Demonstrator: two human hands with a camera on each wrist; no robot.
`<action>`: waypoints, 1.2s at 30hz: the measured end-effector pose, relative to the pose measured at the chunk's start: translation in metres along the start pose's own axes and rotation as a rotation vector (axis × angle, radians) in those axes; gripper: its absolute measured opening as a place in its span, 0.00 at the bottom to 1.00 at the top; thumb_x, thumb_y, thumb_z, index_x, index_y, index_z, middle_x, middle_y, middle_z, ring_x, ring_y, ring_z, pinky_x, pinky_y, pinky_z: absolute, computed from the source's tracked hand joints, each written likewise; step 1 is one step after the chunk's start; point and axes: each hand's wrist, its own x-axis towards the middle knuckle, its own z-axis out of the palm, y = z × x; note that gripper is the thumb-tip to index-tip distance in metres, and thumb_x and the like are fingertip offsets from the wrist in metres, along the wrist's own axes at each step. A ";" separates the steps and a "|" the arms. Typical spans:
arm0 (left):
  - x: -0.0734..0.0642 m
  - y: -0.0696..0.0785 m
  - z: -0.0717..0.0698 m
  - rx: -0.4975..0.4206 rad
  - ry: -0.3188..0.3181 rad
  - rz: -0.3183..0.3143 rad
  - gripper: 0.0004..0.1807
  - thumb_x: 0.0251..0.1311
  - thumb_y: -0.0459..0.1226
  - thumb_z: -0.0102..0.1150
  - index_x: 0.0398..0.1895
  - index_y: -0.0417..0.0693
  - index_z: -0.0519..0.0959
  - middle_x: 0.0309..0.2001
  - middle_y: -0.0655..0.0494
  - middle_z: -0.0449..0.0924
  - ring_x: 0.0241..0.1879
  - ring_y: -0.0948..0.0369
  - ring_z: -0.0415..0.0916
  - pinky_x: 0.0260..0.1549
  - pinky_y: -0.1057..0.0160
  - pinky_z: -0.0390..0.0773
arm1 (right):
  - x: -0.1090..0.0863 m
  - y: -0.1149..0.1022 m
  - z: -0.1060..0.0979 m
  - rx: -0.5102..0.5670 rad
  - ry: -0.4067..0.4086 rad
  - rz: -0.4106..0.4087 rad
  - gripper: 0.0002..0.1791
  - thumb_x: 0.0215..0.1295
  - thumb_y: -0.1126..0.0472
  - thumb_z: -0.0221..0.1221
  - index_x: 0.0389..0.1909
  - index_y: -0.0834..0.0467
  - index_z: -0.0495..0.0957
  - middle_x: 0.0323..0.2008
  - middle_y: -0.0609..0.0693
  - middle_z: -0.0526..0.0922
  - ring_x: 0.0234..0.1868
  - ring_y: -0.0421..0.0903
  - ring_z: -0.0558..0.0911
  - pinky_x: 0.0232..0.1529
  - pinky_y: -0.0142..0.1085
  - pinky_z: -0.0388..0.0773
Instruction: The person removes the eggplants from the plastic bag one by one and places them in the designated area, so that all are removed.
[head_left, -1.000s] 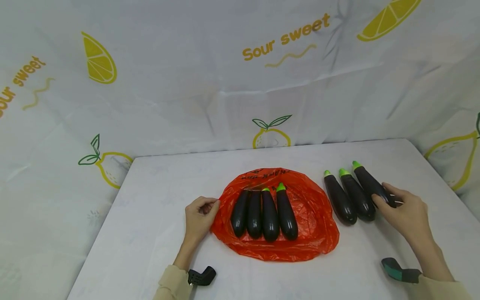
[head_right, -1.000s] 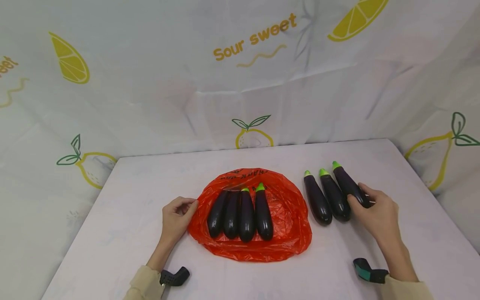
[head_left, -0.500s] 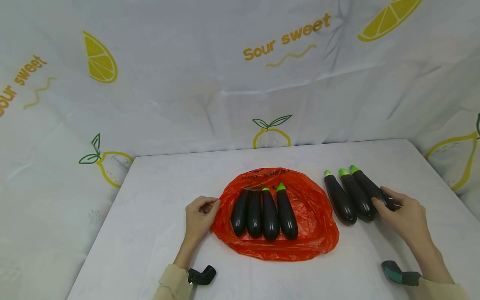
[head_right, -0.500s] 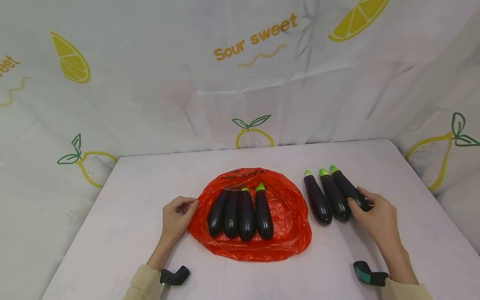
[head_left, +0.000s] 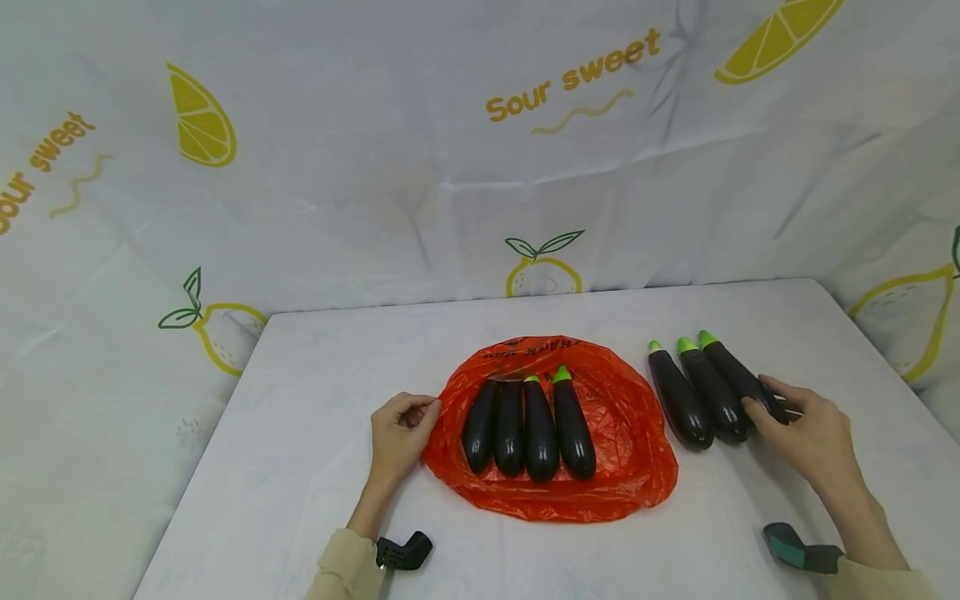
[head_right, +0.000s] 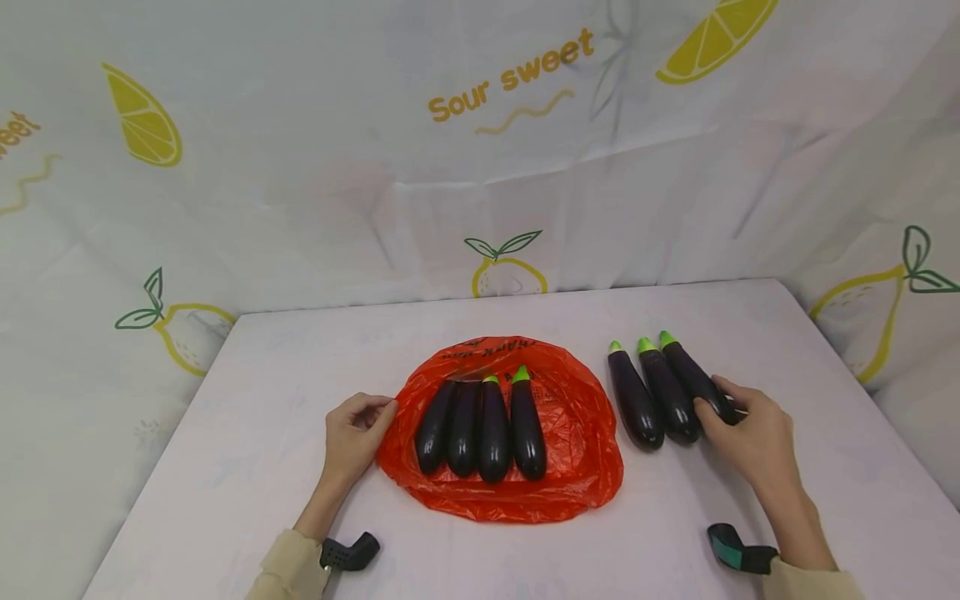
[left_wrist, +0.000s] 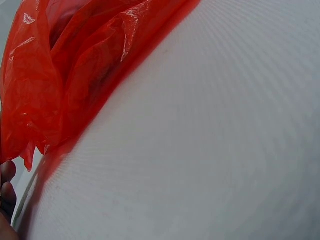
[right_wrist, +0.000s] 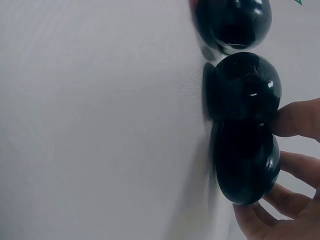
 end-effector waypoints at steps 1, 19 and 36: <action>0.000 0.004 0.000 -0.001 0.002 0.000 0.05 0.52 0.22 0.70 0.29 0.38 0.87 0.22 0.47 0.80 0.24 0.67 0.68 0.24 0.71 0.71 | 0.000 0.000 0.000 -0.003 0.001 -0.002 0.30 0.68 0.57 0.61 0.63 0.74 0.73 0.57 0.84 0.73 0.51 0.80 0.78 0.28 0.38 0.80; 0.003 0.023 -0.004 -0.034 -0.002 0.009 0.04 0.52 0.21 0.69 0.29 0.34 0.86 0.22 0.46 0.80 0.24 0.68 0.68 0.24 0.71 0.71 | -0.006 0.000 -0.006 0.048 0.141 -0.120 0.26 0.64 0.59 0.65 0.59 0.72 0.78 0.52 0.80 0.79 0.49 0.76 0.79 0.32 0.12 0.57; 0.003 0.023 -0.004 -0.014 -0.002 -0.001 0.04 0.52 0.21 0.69 0.29 0.34 0.86 0.22 0.46 0.80 0.24 0.67 0.68 0.23 0.67 0.72 | -0.018 -0.032 -0.014 0.118 0.159 -0.161 0.26 0.63 0.59 0.68 0.60 0.67 0.80 0.54 0.73 0.82 0.40 0.09 0.60 0.40 0.05 0.56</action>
